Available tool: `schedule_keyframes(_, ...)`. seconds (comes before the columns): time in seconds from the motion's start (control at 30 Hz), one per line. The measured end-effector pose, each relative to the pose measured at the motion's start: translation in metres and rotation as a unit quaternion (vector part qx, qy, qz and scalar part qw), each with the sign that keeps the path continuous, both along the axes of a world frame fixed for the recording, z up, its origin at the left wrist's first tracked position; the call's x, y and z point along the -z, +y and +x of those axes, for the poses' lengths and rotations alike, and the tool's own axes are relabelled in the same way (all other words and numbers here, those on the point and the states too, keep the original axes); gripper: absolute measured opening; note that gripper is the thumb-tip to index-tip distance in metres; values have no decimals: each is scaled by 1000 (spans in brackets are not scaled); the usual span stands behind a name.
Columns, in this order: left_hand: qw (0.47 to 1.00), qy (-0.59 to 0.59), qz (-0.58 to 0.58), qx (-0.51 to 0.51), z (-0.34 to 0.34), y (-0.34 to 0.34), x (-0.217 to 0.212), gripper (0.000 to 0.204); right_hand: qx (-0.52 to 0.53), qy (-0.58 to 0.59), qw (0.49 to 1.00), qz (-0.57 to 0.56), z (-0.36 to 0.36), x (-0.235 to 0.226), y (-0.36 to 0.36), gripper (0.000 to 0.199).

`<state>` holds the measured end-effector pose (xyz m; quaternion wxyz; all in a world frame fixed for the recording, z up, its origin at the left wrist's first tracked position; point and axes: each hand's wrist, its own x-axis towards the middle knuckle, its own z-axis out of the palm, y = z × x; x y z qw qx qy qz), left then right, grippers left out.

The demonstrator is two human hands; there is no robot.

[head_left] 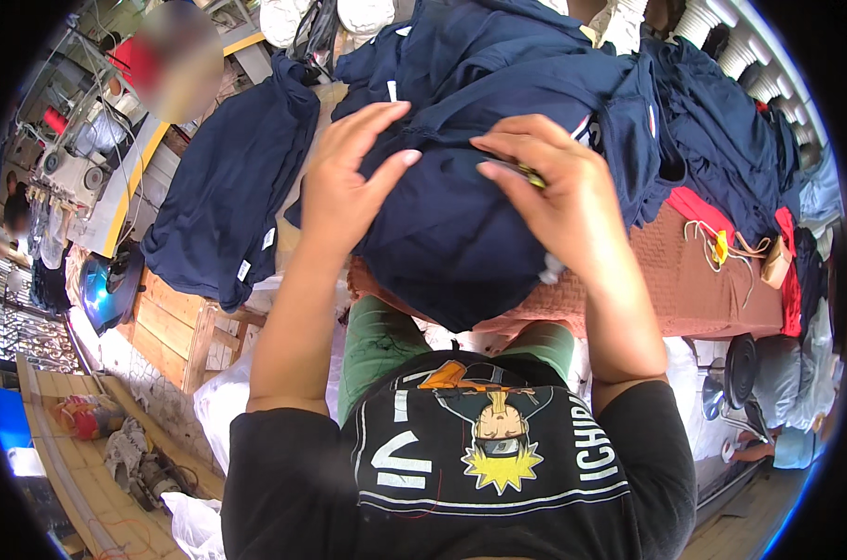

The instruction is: The person uses small shears to trim loose threads from several navy blue garments, turning the fabric over to find and cut excess thread near the seams and labels.

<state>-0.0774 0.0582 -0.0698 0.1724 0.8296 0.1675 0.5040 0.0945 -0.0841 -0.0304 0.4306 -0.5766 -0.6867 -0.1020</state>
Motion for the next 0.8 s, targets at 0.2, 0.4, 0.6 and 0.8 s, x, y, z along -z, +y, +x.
schedule_keyframes(0.2,995,-22,-42,90,28,14,11,29,84,-8,996,-5,-3,25,47,20)
schedule_keyframes(0.4,981,-94,-73,156,33,13,-9,17,14,101,995,-11,-2,12,43,17)
schedule_keyframes(0.6,989,-29,138,43,35,12,-22,9,46,204,972,-110,-4,7,30,19)
schedule_keyframes(0.8,970,28,-160,182,31,15,-31,14,24,167,979,-113,6,-3,23,20)
